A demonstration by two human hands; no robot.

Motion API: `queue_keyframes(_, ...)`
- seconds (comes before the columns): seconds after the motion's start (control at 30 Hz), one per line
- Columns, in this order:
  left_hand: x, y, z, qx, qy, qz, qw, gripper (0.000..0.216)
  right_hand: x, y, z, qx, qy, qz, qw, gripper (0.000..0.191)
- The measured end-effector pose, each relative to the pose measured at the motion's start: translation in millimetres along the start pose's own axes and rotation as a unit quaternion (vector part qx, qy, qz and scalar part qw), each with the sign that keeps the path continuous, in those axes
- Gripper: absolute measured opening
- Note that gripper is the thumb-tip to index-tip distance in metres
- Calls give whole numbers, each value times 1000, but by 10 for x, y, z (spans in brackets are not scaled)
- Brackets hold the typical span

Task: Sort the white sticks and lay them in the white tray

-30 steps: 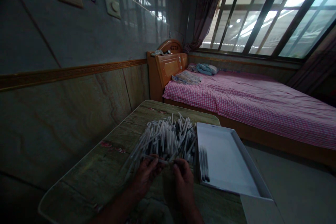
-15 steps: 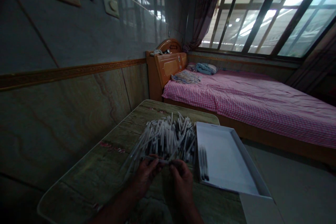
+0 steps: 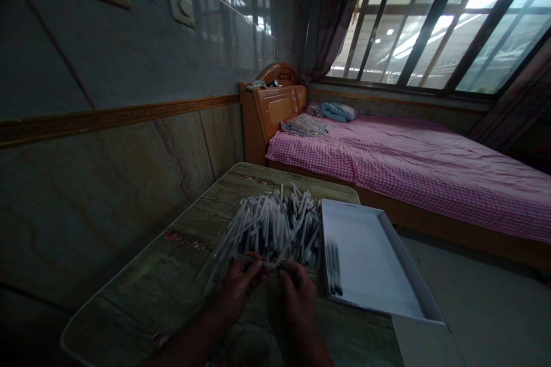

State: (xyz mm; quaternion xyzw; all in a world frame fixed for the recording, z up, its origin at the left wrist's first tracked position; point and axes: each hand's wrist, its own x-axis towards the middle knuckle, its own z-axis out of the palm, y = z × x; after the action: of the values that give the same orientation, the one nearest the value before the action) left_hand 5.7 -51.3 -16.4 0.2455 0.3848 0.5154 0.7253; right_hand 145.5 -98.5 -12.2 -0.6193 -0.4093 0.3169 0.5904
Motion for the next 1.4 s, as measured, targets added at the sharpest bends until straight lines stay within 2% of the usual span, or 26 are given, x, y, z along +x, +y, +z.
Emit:
queue_keyframes(0.47, -14, 42, 45, 11, 28, 0, 1000, 55, -22, 34, -2, -53, -18, -19, 998, 24)
queue_keyframes(0.83, -26, 8, 20, 22, -3, 5, 1000, 50, -35, 59, -6, -81, -20, -47, 995, 24)
queue_keyframes(1.1, -38, 5, -15, 71, -16, 33, 997, 46, -71, 103, -27, -176, -59, -148, 971, 23)
queue_keyframes(1.3, -50, -45, -49, 90, -27, 53, 994, 43, -67, 236, -22, -277, -56, -220, 934, 28)
queue_keyframes(1.4, -66, -61, -50, 106, -38, 68, 991, 42, -53, 413, -66, -303, -33, -294, 906, 32)
